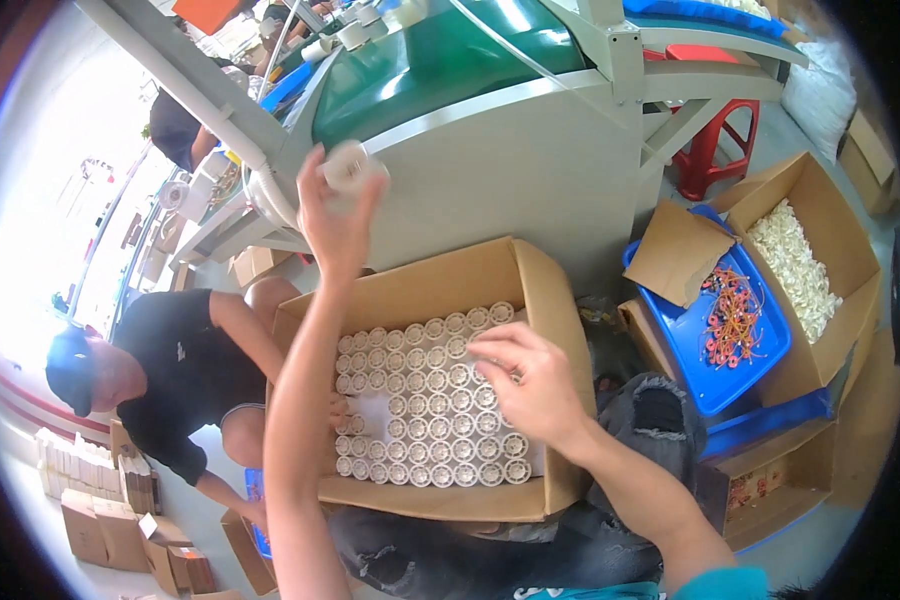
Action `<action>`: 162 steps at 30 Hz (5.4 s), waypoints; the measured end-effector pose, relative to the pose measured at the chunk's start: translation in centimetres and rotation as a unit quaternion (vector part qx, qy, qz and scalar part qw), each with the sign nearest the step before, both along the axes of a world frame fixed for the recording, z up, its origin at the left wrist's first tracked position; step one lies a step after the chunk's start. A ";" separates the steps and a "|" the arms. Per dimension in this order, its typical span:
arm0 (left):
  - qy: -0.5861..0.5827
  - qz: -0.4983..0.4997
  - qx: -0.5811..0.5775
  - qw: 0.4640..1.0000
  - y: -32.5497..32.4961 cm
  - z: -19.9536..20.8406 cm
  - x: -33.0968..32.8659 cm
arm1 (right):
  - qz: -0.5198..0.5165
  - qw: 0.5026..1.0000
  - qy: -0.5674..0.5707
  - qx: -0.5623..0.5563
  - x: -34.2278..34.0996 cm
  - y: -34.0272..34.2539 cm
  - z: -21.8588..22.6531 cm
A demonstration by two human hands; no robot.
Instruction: The person assembles small electronic components by hand, inserting wire connectors into plastic housings.
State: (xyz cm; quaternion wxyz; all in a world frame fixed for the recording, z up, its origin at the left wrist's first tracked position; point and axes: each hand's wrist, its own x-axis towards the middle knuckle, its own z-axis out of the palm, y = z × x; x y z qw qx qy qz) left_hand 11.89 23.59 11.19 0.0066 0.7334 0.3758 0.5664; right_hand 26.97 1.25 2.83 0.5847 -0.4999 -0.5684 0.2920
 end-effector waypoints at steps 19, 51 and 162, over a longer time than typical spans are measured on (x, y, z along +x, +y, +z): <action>0.101 0.185 0.011 0.977 15.6 7.1 1.8 | 0.066 0.994 -0.039 -0.080 -1.9 -0.2 -1.4; 0.567 -0.215 -0.217 0.765 -18.0 -32.2 0.3 | -0.031 0.997 0.035 -0.055 0.9 2.1 -1.8; -0.104 -0.130 -0.290 0.942 -23.3 -11.8 -7.9 | 0.135 0.987 -0.013 0.087 -1.6 -1.0 0.4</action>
